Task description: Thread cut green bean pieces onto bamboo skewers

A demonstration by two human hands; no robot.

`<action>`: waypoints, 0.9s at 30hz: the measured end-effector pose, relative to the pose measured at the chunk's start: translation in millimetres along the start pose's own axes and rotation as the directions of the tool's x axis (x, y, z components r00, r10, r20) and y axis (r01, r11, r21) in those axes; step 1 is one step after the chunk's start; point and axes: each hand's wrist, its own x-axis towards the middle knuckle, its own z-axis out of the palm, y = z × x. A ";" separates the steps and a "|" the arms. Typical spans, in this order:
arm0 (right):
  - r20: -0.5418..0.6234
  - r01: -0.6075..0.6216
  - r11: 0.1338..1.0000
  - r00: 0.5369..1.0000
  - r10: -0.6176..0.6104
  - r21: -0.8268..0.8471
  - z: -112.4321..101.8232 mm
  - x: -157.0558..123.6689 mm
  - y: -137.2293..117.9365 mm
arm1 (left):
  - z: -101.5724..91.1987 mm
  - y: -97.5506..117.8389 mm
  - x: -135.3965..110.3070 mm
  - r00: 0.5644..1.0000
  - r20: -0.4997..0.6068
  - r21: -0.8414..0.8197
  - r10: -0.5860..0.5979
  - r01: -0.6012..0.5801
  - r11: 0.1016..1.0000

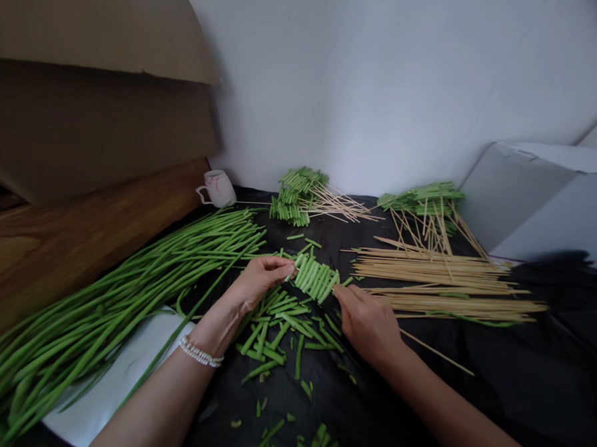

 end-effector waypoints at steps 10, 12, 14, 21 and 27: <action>-0.035 0.031 0.999 0.999 -0.030 0.028 1.2 -2.1 -0.3 | 1.1 3.1 -2.5 0.997 0.052 -0.060 -0.052 0.055 0.997; -0.041 0.031 0.999 0.999 -0.030 0.038 1.5 -1.9 0.0 | 1.9 4.7 -3.7 0.996 0.061 -0.077 -0.062 0.067 0.995; -0.048 0.031 0.998 0.998 -0.028 0.049 1.1 -0.9 0.8 | 3.8 6.4 -5.2 0.996 0.065 -0.090 -0.059 0.065 0.994; -0.045 -0.007 0.994 0.999 0.013 0.113 -2.7 4.2 5.1 | 14.2 4.0 -10.1 0.987 0.122 -0.115 -0.102 0.116 0.987; 0.031 0.013 1.000 0.999 -0.014 0.020 -4.1 6.3 11.7 | 10.7 2.4 -7.0 0.994 0.102 -0.114 -0.034 0.046 0.992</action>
